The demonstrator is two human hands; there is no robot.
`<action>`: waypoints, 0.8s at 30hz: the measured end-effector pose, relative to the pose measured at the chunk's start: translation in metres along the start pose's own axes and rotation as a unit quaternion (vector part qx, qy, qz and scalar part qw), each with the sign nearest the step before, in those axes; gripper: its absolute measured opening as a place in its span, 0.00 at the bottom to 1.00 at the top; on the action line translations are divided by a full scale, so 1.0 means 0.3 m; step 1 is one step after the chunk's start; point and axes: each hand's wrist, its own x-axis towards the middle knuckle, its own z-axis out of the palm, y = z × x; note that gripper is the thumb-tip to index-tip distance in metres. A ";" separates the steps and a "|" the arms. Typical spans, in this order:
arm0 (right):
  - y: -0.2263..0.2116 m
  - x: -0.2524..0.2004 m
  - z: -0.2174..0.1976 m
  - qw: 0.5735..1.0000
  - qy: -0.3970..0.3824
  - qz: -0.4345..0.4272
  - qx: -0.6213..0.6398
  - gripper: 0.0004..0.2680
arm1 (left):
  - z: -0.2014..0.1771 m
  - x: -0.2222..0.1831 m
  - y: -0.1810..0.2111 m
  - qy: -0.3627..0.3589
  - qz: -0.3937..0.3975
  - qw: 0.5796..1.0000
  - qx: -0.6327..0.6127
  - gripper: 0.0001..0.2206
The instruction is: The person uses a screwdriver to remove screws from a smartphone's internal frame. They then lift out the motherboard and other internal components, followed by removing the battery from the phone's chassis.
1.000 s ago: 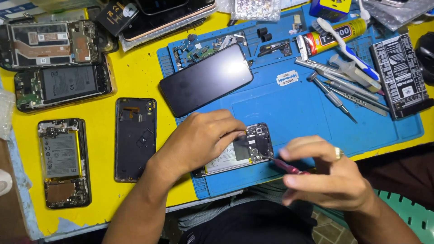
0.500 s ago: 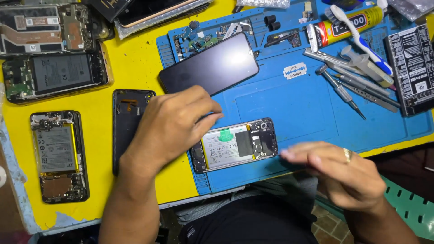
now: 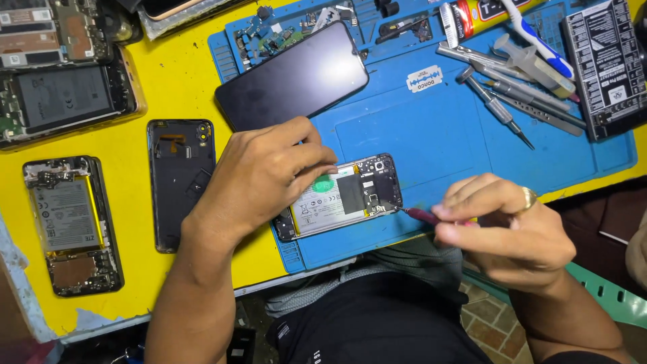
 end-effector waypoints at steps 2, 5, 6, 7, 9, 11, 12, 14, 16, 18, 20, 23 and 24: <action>-0.015 0.005 -0.010 0.998 -0.046 0.029 0.009 0.14 | 0.003 -0.001 -0.002 -0.006 -0.006 1.000 -0.003 0.05; -0.037 0.034 -0.009 0.996 -0.079 0.039 -0.008 0.17 | 0.005 -0.003 -0.002 -0.009 -0.016 1.000 -0.008 0.05; -0.046 0.044 -0.007 0.997 -0.067 0.020 -0.035 0.14 | 0.008 -0.005 -0.001 -0.007 -0.020 1.000 -0.010 0.04; -0.034 0.032 -0.003 0.997 -0.066 0.021 -0.035 0.14 | 0.007 -0.003 0.000 -0.008 -0.020 1.000 -0.010 0.04; -0.011 0.010 0.008 0.998 -0.024 0.000 0.053 0.11 | 0.001 -0.002 0.000 -0.005 -0.025 1.000 -0.004 0.08; 0.007 0.012 -0.009 0.997 -0.070 -0.006 0.021 0.14 | -0.004 0.001 0.003 0.000 -0.024 1.000 0.000 0.06; 0.014 0.011 -0.015 0.993 -0.116 -0.009 -0.010 0.22 | -0.006 0.000 0.005 0.002 -0.025 1.000 0.003 0.04; -0.025 0.028 0.005 0.998 -0.067 0.010 -0.010 0.11 | 0.002 0.000 0.006 0.007 -0.015 1.000 0.002 0.04; -0.038 0.029 0.012 0.999 -0.017 0.028 -0.011 0.04 | 0.014 0.003 0.010 0.012 -0.004 1.000 0.002 0.05; -0.024 0.016 0.009 0.999 -0.050 0.015 0.010 0.17 | 0.029 0.010 0.017 0.014 0.008 1.000 -0.004 0.10; -0.019 0.034 -0.005 0.998 -0.067 0.000 -0.010 0.16 | 0.044 0.013 0.027 0.005 0.005 1.000 -0.006 0.10; -0.024 0.023 0.004 0.999 -0.049 0.000 0.001 0.10 | 0.075 0.015 0.040 -0.009 0.006 1.000 -0.024 0.09; -0.027 0.015 0.011 0.999 -0.013 0.012 0.029 0.07 | 0.085 0.018 0.044 -0.013 0.012 0.999 -0.039 0.08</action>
